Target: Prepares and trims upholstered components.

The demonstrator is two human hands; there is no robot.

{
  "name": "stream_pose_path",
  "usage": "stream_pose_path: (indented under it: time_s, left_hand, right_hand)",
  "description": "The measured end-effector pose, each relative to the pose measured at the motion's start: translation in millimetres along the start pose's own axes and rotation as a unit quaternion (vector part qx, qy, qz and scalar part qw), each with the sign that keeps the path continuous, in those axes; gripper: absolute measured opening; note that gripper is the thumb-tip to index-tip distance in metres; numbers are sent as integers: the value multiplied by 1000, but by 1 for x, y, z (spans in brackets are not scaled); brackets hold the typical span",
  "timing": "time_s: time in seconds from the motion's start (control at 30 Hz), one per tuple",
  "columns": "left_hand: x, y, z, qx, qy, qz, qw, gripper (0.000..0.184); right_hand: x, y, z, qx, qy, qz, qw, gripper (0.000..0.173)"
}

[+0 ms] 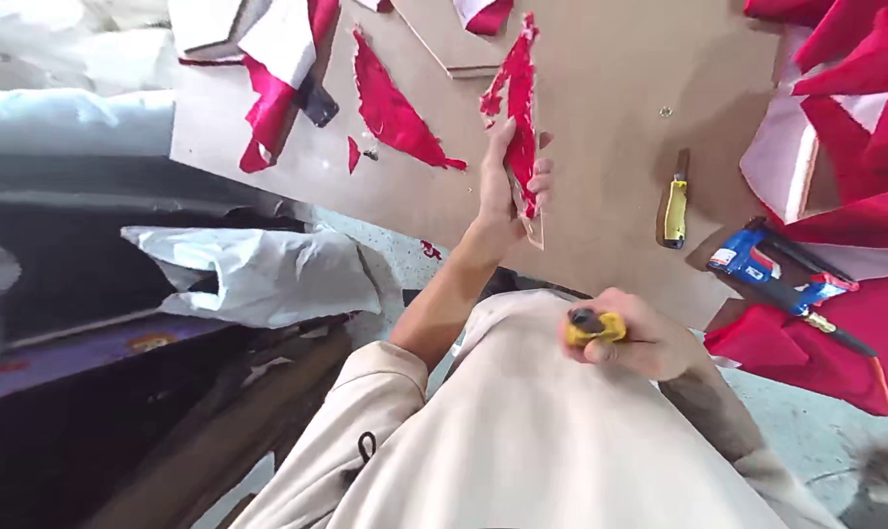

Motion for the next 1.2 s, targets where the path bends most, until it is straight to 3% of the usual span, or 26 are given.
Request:
stream_pose_path:
  time_s: [0.1,0.2,0.4,0.57,0.77,0.97,1.1,1.2]
  left_hand:
    - [5,-41,16,46,-36,-46,997,66]
    - [11,-74,7,50,19,-80,995,66]
    - [13,-83,-13,65,88,-18,994,66]
    - [9,-84,-26,134,89,-43,986,61]
    - [7,-76,-46,156,123,-49,979,57]
    - [6,-59,-64,149,171,-49,973,57]
    - [9,-41,-76,178,204,-23,962,55]
    - [9,-37,-80,214,172,-76,958,54]
  right_hand:
    - [-8,-20,24,-119,-169,-84,975,42]
    - [-8,-51,20,-128,-269,-168,940,36]
    - [40,-69,-10,-10,-274,-162,948,35]
    - [39,-72,-12,18,-300,-201,932,33]
    - [35,-61,-20,146,-297,-150,932,35]
    - [24,-66,-48,374,-319,-103,865,28]
    - [8,-71,-46,271,-356,-123,886,24]
    - [-4,-73,-39,166,-379,-137,900,22]
Point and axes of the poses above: each hand's wrist, its own x-axis towards the middle knuckle, its own z-axis out of the back of the hand, y = z × x, the point moved 9 cm from there along x, towards the middle knuckle, and after that the axes turned 15 degrees about z, right-handed, at the moved point
